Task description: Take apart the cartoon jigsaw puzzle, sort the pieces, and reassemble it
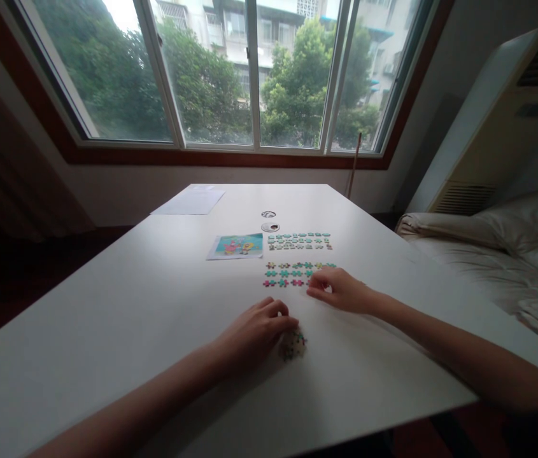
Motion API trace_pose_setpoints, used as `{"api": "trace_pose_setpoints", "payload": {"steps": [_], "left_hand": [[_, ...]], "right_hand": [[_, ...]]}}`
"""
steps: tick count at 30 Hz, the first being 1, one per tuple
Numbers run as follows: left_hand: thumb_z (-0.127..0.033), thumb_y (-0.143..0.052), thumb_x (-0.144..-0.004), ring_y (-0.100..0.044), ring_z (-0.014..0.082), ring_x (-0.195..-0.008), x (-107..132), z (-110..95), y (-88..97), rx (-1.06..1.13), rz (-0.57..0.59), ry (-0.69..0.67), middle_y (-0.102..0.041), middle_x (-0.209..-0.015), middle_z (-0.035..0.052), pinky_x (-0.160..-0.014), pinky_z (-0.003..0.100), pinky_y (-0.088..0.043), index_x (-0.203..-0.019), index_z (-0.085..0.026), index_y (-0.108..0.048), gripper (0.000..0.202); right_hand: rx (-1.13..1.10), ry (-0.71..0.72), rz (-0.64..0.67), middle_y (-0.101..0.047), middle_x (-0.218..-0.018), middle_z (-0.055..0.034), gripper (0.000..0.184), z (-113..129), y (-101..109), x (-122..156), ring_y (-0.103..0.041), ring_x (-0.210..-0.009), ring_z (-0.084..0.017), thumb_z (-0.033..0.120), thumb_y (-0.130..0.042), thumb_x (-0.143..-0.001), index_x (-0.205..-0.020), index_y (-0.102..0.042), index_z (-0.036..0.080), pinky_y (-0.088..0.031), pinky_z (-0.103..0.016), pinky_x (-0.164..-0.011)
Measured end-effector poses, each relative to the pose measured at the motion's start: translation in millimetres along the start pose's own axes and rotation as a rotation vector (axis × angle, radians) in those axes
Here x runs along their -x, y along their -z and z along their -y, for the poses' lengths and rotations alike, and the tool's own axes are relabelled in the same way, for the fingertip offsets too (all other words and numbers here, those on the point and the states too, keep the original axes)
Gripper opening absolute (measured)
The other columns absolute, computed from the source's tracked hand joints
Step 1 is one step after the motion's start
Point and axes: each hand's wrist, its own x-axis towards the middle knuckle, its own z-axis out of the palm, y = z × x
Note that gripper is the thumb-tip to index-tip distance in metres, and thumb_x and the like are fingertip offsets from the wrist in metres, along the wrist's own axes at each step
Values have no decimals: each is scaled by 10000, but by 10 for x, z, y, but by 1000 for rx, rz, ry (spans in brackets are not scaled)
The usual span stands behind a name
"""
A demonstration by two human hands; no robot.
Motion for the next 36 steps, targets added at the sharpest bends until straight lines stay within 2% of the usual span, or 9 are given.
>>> {"api": "trace_pose_setpoints", "payload": {"steps": [5,7,11,14,17,20,25,30,36], "left_hand": [[-168,-432,-866,-507,170,-813,-13,49,12,52,-42,-13,-591,-878,77,-738,284,-430,-977,-169,-625,223],[-166,-444,-855,-521,166,-795,-26,65,-9,106,-96,10,-616,-835,68,-724,277,-431,-921,-159,-640,207],[-224,-510,-807,-541,135,-643,-59,69,-15,369,-265,276,-647,-734,41,-616,248,-428,-812,-150,-650,158],[-307,-556,-772,-543,123,-585,-77,34,28,728,-283,460,-648,-695,40,-529,219,-407,-780,-127,-631,195],[-339,-598,-734,-554,121,-581,-82,-14,63,992,-315,556,-657,-714,53,-501,205,-390,-779,-116,-598,228],[-339,-629,-705,-568,124,-603,-83,-52,73,1089,-317,584,-664,-733,61,-517,206,-389,-769,-114,-580,239],[-339,-630,-697,-578,132,-627,-90,-82,77,1082,-297,582,-667,-739,65,-543,220,-405,-749,-117,-570,236],[-337,-610,-710,-573,128,-625,-79,-23,40,979,-270,525,-644,-709,45,-537,215,-417,-767,-112,-583,233],[-289,-556,-743,-574,129,-647,-3,140,12,602,-295,427,-631,-711,21,-581,220,-442,-763,-141,-605,158]], "right_hand": [[-90,-6,-26,-543,-630,-2,214,89,-41,104,-456,-584,-96,317,-472,-818,-701,-556,159,-343,-216,-575],[-111,-6,-41,-538,-624,0,208,106,-63,118,-451,-576,-92,315,-481,-814,-702,-561,159,-343,-211,-567],[-134,-10,-66,-537,-609,5,185,179,-127,128,-451,-569,-89,293,-497,-804,-712,-579,155,-340,-210,-560],[-199,-16,-55,-549,-616,8,152,274,-168,134,-468,-568,-85,275,-511,-795,-765,-601,156,-352,-205,-559],[-274,-36,-70,-552,-617,12,151,366,-184,134,-475,-560,-81,289,-531,-784,-790,-615,164,-361,-198,-552],[-325,-79,-117,-531,-590,20,166,418,-182,126,-459,-543,-78,310,-540,-779,-772,-617,163,-349,-194,-531],[-367,-116,-167,-509,-574,29,157,427,-183,112,-432,-542,-76,294,-535,-781,-756,-614,160,-334,-201,-535],[-435,-112,-144,-481,-552,32,178,354,-190,95,-405,-538,-79,312,-544,-772,-731,-621,157,-319,-208,-527],[-677,-255,-300,-470,-567,27,213,15,-138,13,-404,-540,-83,344,-571,-734,-683,-564,137,-326,-218,-516]]}}
